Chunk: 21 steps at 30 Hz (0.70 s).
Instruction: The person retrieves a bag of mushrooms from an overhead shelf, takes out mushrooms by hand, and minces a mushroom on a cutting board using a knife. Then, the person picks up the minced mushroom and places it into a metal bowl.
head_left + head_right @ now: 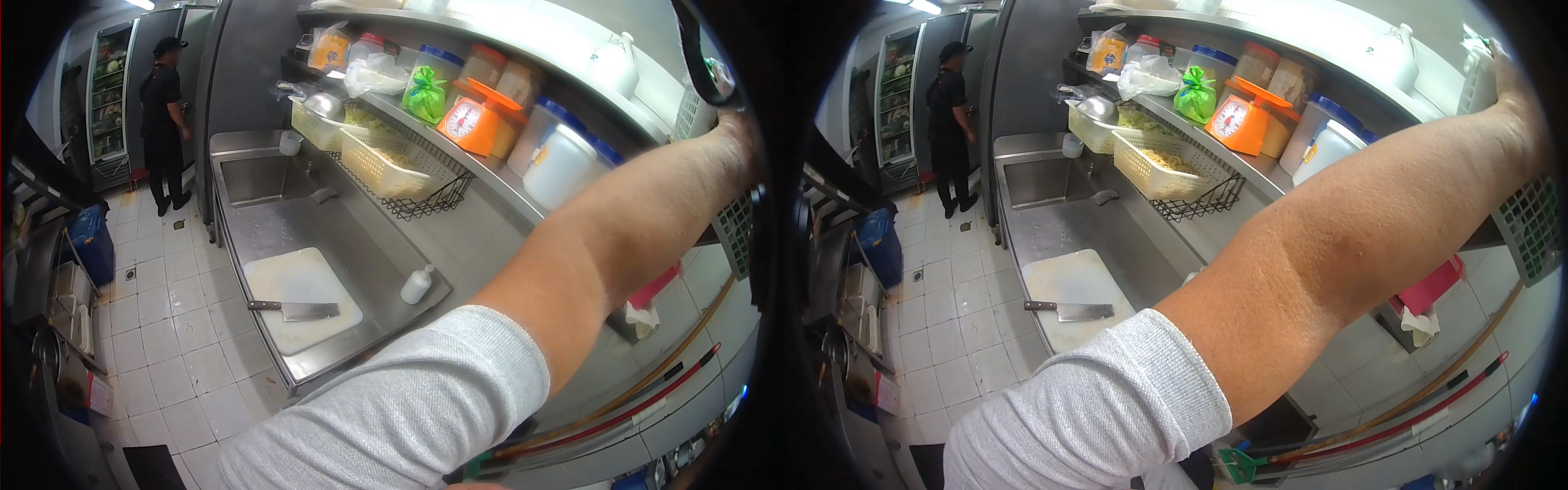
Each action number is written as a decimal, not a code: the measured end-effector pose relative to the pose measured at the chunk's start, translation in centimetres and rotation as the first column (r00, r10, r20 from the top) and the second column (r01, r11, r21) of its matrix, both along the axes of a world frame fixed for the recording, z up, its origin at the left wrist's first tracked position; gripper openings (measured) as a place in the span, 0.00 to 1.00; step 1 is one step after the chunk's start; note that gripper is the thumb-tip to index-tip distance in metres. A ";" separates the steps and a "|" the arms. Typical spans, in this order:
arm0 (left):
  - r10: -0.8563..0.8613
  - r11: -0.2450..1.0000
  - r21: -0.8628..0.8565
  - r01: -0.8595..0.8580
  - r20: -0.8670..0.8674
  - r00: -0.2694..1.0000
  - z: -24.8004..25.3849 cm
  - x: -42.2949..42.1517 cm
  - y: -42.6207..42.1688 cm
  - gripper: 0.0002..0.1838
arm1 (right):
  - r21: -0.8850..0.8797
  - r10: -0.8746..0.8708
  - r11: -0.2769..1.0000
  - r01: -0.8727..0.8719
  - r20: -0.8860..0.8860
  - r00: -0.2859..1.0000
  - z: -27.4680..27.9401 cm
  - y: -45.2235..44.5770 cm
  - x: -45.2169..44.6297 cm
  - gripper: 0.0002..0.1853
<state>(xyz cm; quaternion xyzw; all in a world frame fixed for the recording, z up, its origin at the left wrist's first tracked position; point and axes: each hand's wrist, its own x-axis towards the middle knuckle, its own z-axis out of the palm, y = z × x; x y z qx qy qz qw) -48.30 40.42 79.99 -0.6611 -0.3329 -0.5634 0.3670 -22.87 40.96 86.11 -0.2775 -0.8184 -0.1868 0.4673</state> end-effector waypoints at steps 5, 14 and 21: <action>-0.035 0.995 -0.091 0.042 0.075 0.997 -1.2 0.6 -1.4 0.17 | 0.059 -0.307 0.952 0.302 0.121 0.944 -1.2 -3.7 -2.6 0.27; -0.010 0.982 0.189 -0.015 0.128 0.992 -0.3 1.0 2.8 0.18 | 0.094 -0.592 0.806 0.584 0.142 0.794 -0.4 -2.6 -3.5 0.31; 0.014 1.000 -0.026 -0.012 0.062 0.998 0.4 0.7 1.4 0.26 | 0.473 -0.366 0.808 0.352 -0.065 0.928 1.7 4.5 3.2 0.20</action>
